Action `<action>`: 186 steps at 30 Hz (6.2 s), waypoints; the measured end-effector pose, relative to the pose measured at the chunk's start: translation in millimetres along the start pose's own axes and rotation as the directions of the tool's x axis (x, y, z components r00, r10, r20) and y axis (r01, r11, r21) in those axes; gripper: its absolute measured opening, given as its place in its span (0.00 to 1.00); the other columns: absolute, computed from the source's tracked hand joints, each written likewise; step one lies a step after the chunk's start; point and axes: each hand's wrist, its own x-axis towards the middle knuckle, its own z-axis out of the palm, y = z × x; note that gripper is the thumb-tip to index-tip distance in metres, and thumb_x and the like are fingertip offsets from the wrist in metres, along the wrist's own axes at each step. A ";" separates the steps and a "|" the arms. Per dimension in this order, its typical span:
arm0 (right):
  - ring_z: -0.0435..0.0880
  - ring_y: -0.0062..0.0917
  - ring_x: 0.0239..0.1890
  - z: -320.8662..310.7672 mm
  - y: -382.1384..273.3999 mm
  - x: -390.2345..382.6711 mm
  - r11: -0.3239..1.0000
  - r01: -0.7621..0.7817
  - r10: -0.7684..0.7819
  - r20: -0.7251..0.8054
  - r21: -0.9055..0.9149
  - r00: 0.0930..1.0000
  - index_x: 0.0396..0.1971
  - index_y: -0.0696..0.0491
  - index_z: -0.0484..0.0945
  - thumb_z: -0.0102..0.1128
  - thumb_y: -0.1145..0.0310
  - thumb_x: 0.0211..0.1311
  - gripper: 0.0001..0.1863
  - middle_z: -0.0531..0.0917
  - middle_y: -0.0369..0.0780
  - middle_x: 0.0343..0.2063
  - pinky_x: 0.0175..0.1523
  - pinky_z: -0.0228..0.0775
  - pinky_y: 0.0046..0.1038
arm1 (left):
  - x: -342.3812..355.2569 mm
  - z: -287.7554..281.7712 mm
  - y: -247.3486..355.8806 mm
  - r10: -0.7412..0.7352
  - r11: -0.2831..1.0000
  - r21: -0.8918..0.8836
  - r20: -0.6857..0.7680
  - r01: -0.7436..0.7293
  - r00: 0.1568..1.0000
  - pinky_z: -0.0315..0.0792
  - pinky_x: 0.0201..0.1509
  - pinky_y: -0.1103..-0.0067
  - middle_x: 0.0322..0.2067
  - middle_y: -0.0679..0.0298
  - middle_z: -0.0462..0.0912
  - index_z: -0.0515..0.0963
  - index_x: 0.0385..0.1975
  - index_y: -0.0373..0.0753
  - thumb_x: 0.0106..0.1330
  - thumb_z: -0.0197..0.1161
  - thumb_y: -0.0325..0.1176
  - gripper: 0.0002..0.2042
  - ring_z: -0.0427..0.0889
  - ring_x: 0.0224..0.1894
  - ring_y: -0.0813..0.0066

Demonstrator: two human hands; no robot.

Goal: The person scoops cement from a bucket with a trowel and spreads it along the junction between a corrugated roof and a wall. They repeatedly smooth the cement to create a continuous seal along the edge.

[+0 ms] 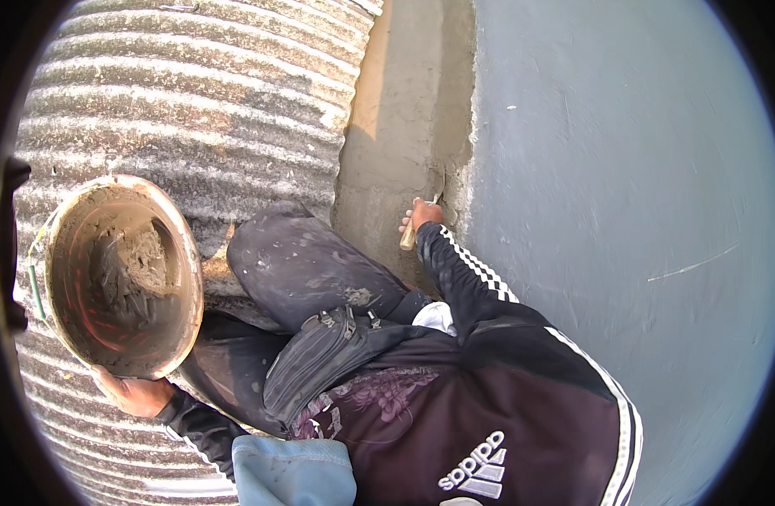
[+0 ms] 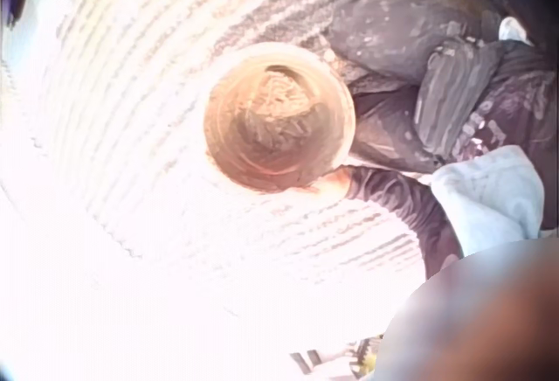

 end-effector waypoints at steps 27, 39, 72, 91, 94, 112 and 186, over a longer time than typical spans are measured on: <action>0.85 0.38 0.24 18.6 -28.7 54.6 0.979 -0.022 0.035 0.060 -0.205 0.998 0.43 0.58 0.77 0.57 0.56 0.70 0.18 0.83 0.46 0.28 0.30 0.81 0.46 | -1.3 -0.7 9.8 -0.155 0.980 -0.124 0.000 0.154 0.988 0.66 0.71 0.66 0.65 0.43 0.72 0.73 0.65 0.31 0.81 0.46 0.38 0.22 0.73 0.66 0.50; 0.87 0.42 0.28 -36.3 60.2 9.2 0.860 0.056 -0.057 0.014 -0.508 0.998 0.45 0.60 0.79 0.60 0.59 0.65 0.19 0.84 0.47 0.28 0.31 0.79 0.49 | -5.3 0.3 -3.3 0.030 0.999 0.014 -0.015 -0.030 0.999 0.64 0.73 0.63 0.66 0.42 0.72 0.73 0.66 0.33 0.79 0.45 0.40 0.23 0.72 0.67 0.46; 0.86 0.45 0.45 131.6 -238.0 -358.4 -0.582 0.795 -0.437 0.760 0.170 -0.482 0.46 0.59 0.79 0.68 0.72 0.61 0.15 0.85 0.49 0.43 0.51 0.77 0.36 | 18.2 2.1 45.6 -0.513 0.229 -0.932 0.131 0.283 0.848 0.70 0.54 0.83 0.46 0.65 0.82 0.77 0.56 0.27 0.80 0.55 0.29 0.14 0.76 0.47 0.83; 0.87 0.28 0.38 256.2 -151.3 -501.1 -0.958 0.129 0.135 0.798 0.257 -0.587 0.28 0.46 0.90 0.66 0.68 0.54 0.05 0.87 0.36 0.29 0.44 0.76 0.30 | 21.7 4.3 45.5 -0.518 0.207 -0.949 0.099 0.236 0.850 0.70 0.56 0.82 0.50 0.63 0.82 0.75 0.62 0.27 0.81 0.54 0.30 0.17 0.76 0.49 0.82; 0.87 0.29 0.39 251.4 -153.1 -498.4 -0.952 0.116 0.170 0.807 0.281 -0.565 0.28 0.46 0.89 0.66 0.68 0.53 0.05 0.87 0.36 0.29 0.45 0.77 0.31 | 21.4 3.5 46.4 -0.521 0.213 -0.946 0.101 0.244 0.847 0.69 0.53 0.84 0.47 0.65 0.81 0.76 0.59 0.27 0.81 0.54 0.31 0.16 0.74 0.46 0.84; 0.88 0.33 0.37 239.7 -128.8 -488.4 -0.797 0.427 0.201 0.854 0.428 -0.481 0.27 0.50 0.89 0.63 0.69 0.55 0.07 0.87 0.41 0.29 0.43 0.77 0.34 | 20.2 -2.4 49.8 -0.485 0.187 -0.937 0.172 0.294 0.858 0.73 0.59 0.78 0.53 0.57 0.82 0.74 0.60 0.26 0.82 0.50 0.32 0.17 0.79 0.53 0.76; 0.85 0.35 0.25 -69.0 -23.4 -36.5 0.986 -0.015 0.016 0.004 -0.164 1.000 0.46 0.59 0.76 0.57 0.59 0.73 0.16 0.85 0.45 0.32 0.27 0.81 0.41 | -9.1 9.8 -7.7 0.137 0.987 -0.071 -0.139 -0.147 0.981 0.67 0.71 0.63 0.64 0.40 0.74 0.73 0.66 0.30 0.80 0.47 0.32 0.20 0.75 0.65 0.45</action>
